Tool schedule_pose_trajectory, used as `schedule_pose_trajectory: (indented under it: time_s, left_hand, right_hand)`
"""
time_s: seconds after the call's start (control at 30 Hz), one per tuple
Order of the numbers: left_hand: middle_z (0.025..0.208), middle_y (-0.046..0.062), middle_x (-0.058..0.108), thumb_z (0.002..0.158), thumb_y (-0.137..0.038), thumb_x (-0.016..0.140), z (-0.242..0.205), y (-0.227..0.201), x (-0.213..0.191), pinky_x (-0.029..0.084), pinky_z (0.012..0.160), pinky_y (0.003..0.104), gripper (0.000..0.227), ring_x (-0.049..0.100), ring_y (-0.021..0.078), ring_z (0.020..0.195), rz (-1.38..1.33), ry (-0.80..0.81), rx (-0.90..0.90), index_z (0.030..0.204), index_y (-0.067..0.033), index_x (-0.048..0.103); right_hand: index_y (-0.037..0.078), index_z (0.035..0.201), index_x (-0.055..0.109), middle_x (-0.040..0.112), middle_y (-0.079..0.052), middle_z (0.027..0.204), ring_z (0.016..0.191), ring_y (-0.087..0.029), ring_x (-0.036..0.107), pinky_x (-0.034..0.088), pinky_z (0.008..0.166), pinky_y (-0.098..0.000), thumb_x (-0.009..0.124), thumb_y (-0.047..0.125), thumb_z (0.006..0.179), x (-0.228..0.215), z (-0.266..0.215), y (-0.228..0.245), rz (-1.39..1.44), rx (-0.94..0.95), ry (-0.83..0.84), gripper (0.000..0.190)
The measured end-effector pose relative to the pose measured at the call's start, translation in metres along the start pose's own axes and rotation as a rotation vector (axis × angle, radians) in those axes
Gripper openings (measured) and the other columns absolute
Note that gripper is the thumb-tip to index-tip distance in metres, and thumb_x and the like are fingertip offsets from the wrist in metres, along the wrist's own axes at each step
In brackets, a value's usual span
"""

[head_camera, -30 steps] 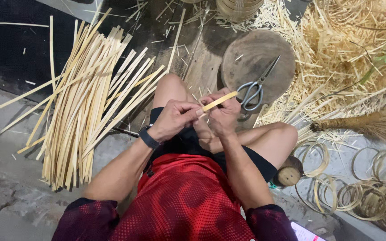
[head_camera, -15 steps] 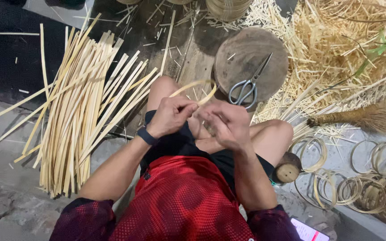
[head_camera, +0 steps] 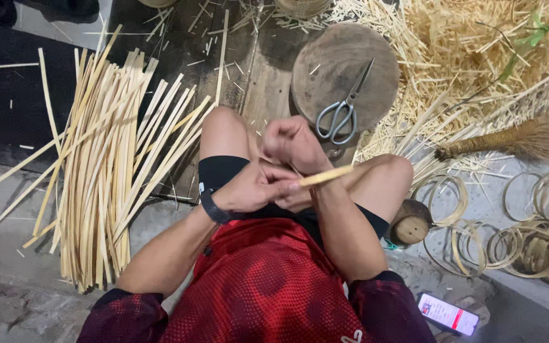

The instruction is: The person forms circular rings from thin bamboo strips, bending the strips by hand and securing the overlapping ends using shears to trim or shape the material.

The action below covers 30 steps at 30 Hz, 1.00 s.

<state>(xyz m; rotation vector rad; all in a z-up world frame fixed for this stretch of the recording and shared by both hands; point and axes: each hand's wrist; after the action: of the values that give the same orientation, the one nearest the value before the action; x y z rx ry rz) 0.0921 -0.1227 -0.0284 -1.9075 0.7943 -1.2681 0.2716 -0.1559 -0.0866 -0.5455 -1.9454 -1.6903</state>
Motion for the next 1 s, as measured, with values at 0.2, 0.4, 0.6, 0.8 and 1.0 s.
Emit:
schedule_pose_trajectory:
  time_s: [0.2,0.4,0.6,0.8,1.0]
  left_hand:
    - [0.098,0.006,0.080,0.101,-0.012,0.067,-0.011,-0.024,-0.030,0.059,0.073,0.026,0.022,0.071,0.0097,0.082,0.559,-0.391,0.351,0.118,-0.0027,0.076]
    - [0.093,0.012,0.074,0.099,-0.005,0.067,0.003,-0.019,-0.023,0.055,0.072,0.030,0.016,0.073,0.0148,0.083,0.951,-0.384,0.536,0.111,-0.0035,0.077]
    - [0.087,-0.002,0.073,0.103,-0.019,0.061,-0.009,-0.017,-0.024,0.048,0.062,0.021,0.021,0.061,0.0054,0.071,0.247,-0.356,0.186,0.108,-0.0040,0.075]
    - [0.077,-0.002,0.065,0.105,-0.017,0.065,0.005,-0.002,0.005,0.044,0.061,0.021,0.023,0.056,0.0057,0.069,0.136,-0.051,0.015,0.105,0.0014,0.077]
    - [0.105,0.005,0.073,0.097,-0.006,0.065,-0.004,-0.023,-0.017,0.057,0.082,0.032,0.022,0.068,0.0153,0.099,0.622,-0.385,0.554,0.117,-0.0021,0.073]
  right_hand:
    - [0.002,0.095,0.072,0.065,-0.007,0.075,0.069,-0.013,0.058,0.047,0.060,-0.0301,0.074,-0.001,0.084,0.046,-0.049,0.030,-0.985,-0.200,-0.277,0.011]
    - [0.003,0.103,0.073,0.072,-0.015,0.096,0.085,-0.017,0.069,0.055,0.072,-0.0308,0.077,0.001,0.085,0.070,-0.050,0.066,-1.208,-0.595,-0.236,0.019]
    - [0.004,0.091,0.072,0.070,-0.008,0.080,0.069,-0.013,0.067,0.054,0.055,-0.0294,0.075,0.001,0.086,0.034,-0.042,0.013,-0.244,-0.346,-0.212,0.007]
    - [-0.004,0.088,0.068,0.059,-0.004,0.069,0.069,-0.011,0.055,0.047,0.067,-0.0264,0.070,-0.002,0.097,-0.005,-0.009,-0.001,0.291,-0.083,0.114,0.010]
    - [0.000,0.097,0.066,0.072,-0.004,0.096,0.087,-0.012,0.067,0.056,0.078,-0.0275,0.074,-0.004,0.083,0.043,-0.045,0.035,-0.520,-0.159,-0.328,0.016]
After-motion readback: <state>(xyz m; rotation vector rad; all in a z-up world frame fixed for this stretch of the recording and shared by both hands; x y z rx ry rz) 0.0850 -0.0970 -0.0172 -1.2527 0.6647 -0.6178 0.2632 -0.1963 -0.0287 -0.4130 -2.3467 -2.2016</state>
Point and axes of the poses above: each hand's wrist, its own z-axis towards the middle knuckle, its own x-axis out of the palm, y = z × x
